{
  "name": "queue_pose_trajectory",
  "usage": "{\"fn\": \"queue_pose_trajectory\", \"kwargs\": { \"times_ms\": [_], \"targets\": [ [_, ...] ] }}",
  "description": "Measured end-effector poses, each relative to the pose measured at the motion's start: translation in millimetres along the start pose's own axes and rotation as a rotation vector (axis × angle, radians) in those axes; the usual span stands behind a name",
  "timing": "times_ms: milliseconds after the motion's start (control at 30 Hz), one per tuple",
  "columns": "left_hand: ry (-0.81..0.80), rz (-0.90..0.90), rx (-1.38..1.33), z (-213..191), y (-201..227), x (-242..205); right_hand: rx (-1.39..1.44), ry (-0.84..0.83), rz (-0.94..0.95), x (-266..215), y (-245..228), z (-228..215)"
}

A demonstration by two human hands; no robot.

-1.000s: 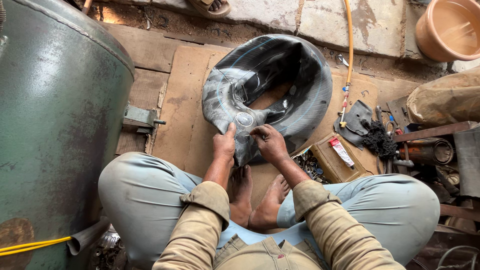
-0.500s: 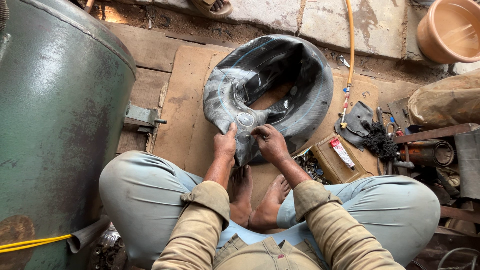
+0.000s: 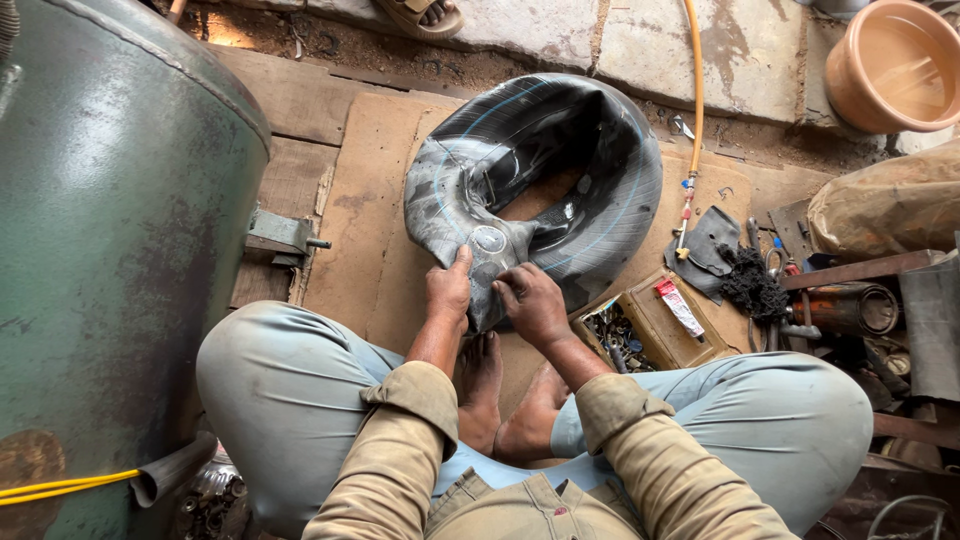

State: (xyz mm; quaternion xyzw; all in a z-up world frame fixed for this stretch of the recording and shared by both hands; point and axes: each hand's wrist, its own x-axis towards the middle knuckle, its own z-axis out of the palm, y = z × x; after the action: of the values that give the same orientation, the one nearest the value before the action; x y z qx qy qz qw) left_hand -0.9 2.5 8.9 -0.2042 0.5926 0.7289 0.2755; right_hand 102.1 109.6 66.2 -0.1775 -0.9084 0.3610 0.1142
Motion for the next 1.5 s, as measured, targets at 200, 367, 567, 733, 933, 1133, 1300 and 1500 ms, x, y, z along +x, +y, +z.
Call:
{"fn": "queue_pose_trajectory", "kwargs": {
  "times_ms": [200, 367, 567, 733, 933, 1133, 1300, 1500],
  "targets": [
    [-0.022, 0.013, -0.006, -3.5, -3.3, 3.4, -0.091, -0.091, 0.057, 4.4, 11.6, -5.4],
    [-0.017, 0.061, -0.009, 2.3, -11.4, 9.1, -0.062, -0.168, -0.016, -0.1, 13.8, -10.1],
    [0.016, 0.061, -0.014, -1.5, -17.3, 15.9, -0.150, -0.132, -0.241, -13.8, 8.9, 1.0],
    [0.045, 0.100, 0.044, -4.7, -20.5, 17.4, -0.244, -0.187, -0.351, -17.6, 7.3, 0.1],
    [0.056, 0.102, 0.114, -4.9, -26.6, 19.6, -0.318, -0.210, -0.396, -19.1, 8.4, -5.2],
    [0.045, 0.090, 0.095, -6.8, -19.2, 13.9, -0.234, -0.073, -0.128, -19.1, 13.1, -7.3],
    [-0.009, 0.040, 0.054, 1.2, -9.9, 3.4, -0.043, 0.037, 0.105, -1.9, 33.6, -12.7],
    [-0.064, 0.057, 0.012, 1.4, -7.8, -5.2, 0.741, -0.003, 0.400, 13.4, 56.1, -14.6]
  ]
}}
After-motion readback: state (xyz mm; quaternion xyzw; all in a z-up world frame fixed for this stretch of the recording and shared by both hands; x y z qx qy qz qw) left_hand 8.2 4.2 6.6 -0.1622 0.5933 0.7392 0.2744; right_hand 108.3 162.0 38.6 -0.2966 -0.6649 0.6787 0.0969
